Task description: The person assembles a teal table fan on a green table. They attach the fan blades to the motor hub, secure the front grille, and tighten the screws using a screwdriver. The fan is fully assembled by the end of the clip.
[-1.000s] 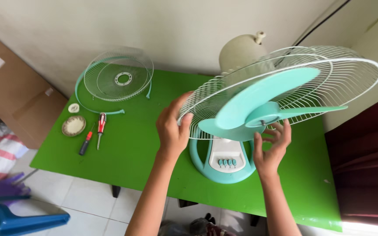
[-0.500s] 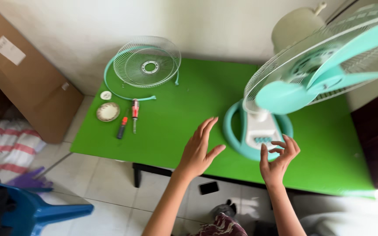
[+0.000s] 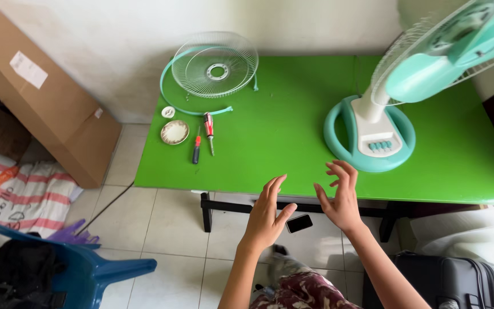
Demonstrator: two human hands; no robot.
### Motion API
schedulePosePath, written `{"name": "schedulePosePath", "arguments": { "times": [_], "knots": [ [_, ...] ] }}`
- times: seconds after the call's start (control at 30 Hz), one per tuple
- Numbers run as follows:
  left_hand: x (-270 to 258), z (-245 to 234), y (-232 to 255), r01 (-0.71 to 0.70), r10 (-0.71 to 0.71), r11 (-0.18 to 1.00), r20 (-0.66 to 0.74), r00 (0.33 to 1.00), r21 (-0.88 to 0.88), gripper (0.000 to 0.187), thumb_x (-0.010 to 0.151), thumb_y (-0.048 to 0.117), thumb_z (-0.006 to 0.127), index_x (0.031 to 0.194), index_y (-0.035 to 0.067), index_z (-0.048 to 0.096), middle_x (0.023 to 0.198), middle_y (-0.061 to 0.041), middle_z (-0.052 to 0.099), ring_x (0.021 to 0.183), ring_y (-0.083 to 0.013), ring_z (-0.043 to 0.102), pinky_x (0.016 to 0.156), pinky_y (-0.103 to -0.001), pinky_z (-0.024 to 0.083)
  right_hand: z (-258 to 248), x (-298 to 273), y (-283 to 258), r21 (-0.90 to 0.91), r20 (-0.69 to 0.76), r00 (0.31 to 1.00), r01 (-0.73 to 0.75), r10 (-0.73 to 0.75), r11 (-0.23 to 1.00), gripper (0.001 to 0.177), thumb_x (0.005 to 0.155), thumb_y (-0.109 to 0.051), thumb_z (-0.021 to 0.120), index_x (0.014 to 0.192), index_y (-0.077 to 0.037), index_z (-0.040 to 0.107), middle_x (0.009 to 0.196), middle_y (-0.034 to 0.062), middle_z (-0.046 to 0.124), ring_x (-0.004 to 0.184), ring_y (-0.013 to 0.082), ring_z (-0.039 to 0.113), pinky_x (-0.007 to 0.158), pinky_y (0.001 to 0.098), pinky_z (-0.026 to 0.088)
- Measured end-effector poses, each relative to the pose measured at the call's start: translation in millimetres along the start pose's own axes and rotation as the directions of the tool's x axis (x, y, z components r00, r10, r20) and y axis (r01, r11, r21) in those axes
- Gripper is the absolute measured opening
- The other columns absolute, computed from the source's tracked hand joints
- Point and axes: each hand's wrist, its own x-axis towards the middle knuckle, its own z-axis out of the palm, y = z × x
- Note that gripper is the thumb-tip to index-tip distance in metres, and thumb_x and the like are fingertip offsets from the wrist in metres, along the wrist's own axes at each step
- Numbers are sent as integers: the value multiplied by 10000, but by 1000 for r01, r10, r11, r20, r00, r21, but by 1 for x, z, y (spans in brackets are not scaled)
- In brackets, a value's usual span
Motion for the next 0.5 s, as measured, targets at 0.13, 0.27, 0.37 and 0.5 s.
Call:
{"name": "schedulePosePath", "arguments": {
  "times": [0.13, 0.27, 0.37, 0.5],
  "knots": [
    [-2, -23, -25, -55, 61, 993, -51, 997, 105, 694, 1028, 514, 524, 1574, 124, 347, 1601, -142, 413, 1447, -378, 458, 1131, -508, 399, 32, 22, -10, 18, 124, 992, -40, 38, 999, 610, 873, -92, 760, 1404, -81, 461, 1439, 175, 424, 1114, 282, 607, 829, 377, 547],
    [2, -63, -60, -41, 51, 994, -99, 994, 104, 675, 1031, 515, 522, 1550, 114, 362, 1586, -148, 432, 1418, -387, 477, 1105, -500, 429, 88, 56, -16, 38, 206, 978, -44, 35, 998, 589, 869, -121, 759, 1391, -88, 487, 1434, 167, 437, 1106, 287, 602, 830, 384, 550],
    [15, -100, -95, 3, 8, 994, -90, 996, 112, 675, 1023, 519, 518, 1534, 106, 363, 1576, -152, 435, 1388, -385, 494, 1067, -490, 454, 145, 80, -22, 70, 279, 959, -73, 51, 995, 576, 874, -143, 757, 1382, -85, 492, 1425, 177, 438, 1132, 303, 603, 850, 396, 555],
    [48, -145, -141, 45, -27, 980, -94, 995, 196, 647, 1032, 515, 524, 1516, 104, 396, 1520, -149, 489, 1347, -375, 541, 1055, -496, 461, 214, 116, -32, 109, 348, 938, -45, 4, 993, 537, 883, -150, 751, 1361, -82, 514, 1392, 182, 472, 1175, 360, 588, 935, 432, 544]
  ]
}}
